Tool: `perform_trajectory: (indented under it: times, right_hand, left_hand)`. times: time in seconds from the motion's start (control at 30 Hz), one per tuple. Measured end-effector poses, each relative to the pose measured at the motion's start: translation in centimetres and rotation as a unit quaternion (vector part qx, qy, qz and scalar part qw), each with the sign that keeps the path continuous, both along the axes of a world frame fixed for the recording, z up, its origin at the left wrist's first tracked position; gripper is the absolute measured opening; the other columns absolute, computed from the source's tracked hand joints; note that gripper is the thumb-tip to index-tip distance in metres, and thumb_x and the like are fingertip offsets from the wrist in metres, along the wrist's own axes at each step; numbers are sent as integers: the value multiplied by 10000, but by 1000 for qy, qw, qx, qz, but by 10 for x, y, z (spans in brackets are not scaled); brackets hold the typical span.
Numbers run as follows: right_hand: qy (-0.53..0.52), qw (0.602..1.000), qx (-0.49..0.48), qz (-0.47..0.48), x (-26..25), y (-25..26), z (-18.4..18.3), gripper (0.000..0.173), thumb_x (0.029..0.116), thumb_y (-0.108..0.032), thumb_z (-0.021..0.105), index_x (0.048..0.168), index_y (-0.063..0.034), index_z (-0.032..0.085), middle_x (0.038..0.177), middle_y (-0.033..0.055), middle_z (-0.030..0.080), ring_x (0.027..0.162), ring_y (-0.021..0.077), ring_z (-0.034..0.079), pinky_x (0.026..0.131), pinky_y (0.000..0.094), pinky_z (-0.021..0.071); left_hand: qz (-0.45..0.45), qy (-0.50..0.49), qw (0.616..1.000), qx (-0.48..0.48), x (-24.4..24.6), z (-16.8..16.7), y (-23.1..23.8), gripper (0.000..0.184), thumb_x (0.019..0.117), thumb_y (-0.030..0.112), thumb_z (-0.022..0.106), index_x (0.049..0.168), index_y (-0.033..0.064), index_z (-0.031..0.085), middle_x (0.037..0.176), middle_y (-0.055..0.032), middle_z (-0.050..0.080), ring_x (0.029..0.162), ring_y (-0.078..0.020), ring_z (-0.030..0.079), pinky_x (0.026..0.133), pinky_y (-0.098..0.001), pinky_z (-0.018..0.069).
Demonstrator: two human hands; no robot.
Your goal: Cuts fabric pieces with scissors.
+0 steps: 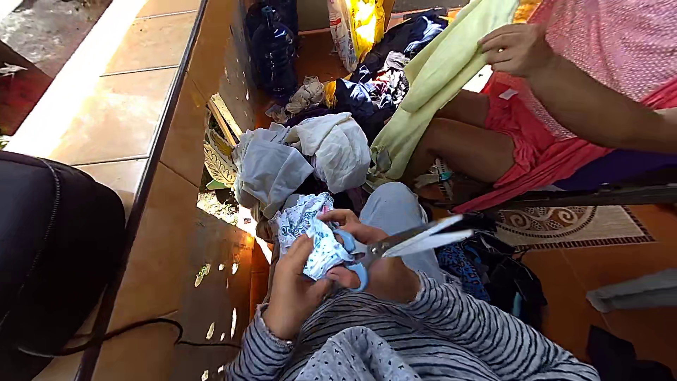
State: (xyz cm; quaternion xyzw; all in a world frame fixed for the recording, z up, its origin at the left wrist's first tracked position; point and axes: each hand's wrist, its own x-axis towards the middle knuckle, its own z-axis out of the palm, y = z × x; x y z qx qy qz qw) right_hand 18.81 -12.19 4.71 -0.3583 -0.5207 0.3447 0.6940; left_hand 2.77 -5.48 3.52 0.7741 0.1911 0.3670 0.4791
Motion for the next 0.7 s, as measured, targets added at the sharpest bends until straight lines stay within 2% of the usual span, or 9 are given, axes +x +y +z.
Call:
perform_trajectory:
  times: [0.07, 0.13, 0.2, 0.27, 0.33, 0.43, 0.53, 0.63, 0.7]
  right_hand:
    - [-53, 998, -32, -3, 1, -3, -4, 289, 872, -219, 793, 988, 19, 680, 1327, 145, 627, 1251, 88, 574, 1011, 246, 510]
    - [-39, 998, -58, 9, 5, -3, -4, 226, 839, -95, 790, 996, 1, 661, 1004, -6, 703, 907, -34, 640, 776, 162, 550]
    - [-41, 997, -51, -30, 20, -2, 0, 198, 836, -24, 755, 998, -18, 643, 875, -66, 675, 785, -50, 613, 699, 159, 534]
    - [-74, 985, -15, -155, 51, -3, 16, 206, 836, -32, 767, 1021, -73, 685, 911, -97, 717, 825, -35, 660, 743, 193, 584]
    - [-121, 950, 45, -284, 96, -6, 36, 286, 836, -75, 805, 1090, -160, 704, 996, -103, 736, 892, 15, 694, 798, 249, 615]
    - [-201, 874, 132, -422, 164, -16, 62, 363, 885, -69, 776, 1206, -123, 615, 1101, -63, 703, 1018, 95, 690, 914, 337, 603]
    - [-226, 815, 164, -507, 211, -18, 61, 353, 865, -15, 756, 1175, -53, 590, 1079, -76, 710, 1012, 57, 683, 937, 318, 582]
    - [-262, 783, 36, -563, 233, -30, 29, 327, 893, -63, 726, 1157, 41, 564, 1018, -8, 680, 929, 16, 659, 881, 239, 562]
    - [-313, 725, -170, -590, 236, -41, 10, 355, 925, -172, 719, 1134, 86, 592, 979, 151, 664, 876, 157, 641, 831, 335, 530]
  left_hand:
    - [-9, -39, 996, -83, 6, -5, -7, 246, 891, 180, 769, 1091, 48, 712, 1037, 60, 750, 971, 24, 690, 877, -212, 598]
    - [-48, -65, 977, -195, 8, 0, -11, 352, 887, 37, 740, 1210, 37, 601, 1073, 59, 737, 970, -34, 710, 873, -256, 615]
    - [-66, -60, 963, -254, 8, 3, -10, 491, 894, 8, 734, 1271, 50, 423, 1093, 0, 722, 901, -107, 732, 788, -293, 633]
    - [-45, -40, 965, -256, 7, 4, -8, 626, 900, 76, 752, 1370, 35, 339, 1229, -47, 690, 845, -145, 743, 716, -307, 649]
    - [-19, -15, 974, -225, 2, 2, 0, 706, 911, 125, 749, 1450, -31, 320, 1339, -86, 631, 910, -151, 736, 753, -299, 646]
    - [21, 35, 984, -174, -7, -9, 18, 564, 901, 151, 739, 1371, -53, 504, 1366, -127, 606, 1027, -168, 714, 840, -308, 634]
    - [69, 87, 984, -137, -13, -25, 34, 519, 885, 192, 728, 1336, -17, 579, 1356, -138, 613, 1084, -163, 690, 874, -302, 611]
    - [61, 164, 984, -38, -15, -45, 46, 587, 872, 212, 753, 1389, -3, 576, 1420, -204, 567, 1210, -242, 628, 968, -374, 563]
    - [42, 238, 970, 16, -14, -55, 50, 631, 851, 196, 775, 1414, -1, 568, 1463, -248, 530, 1312, -337, 565, 1046, -465, 511]
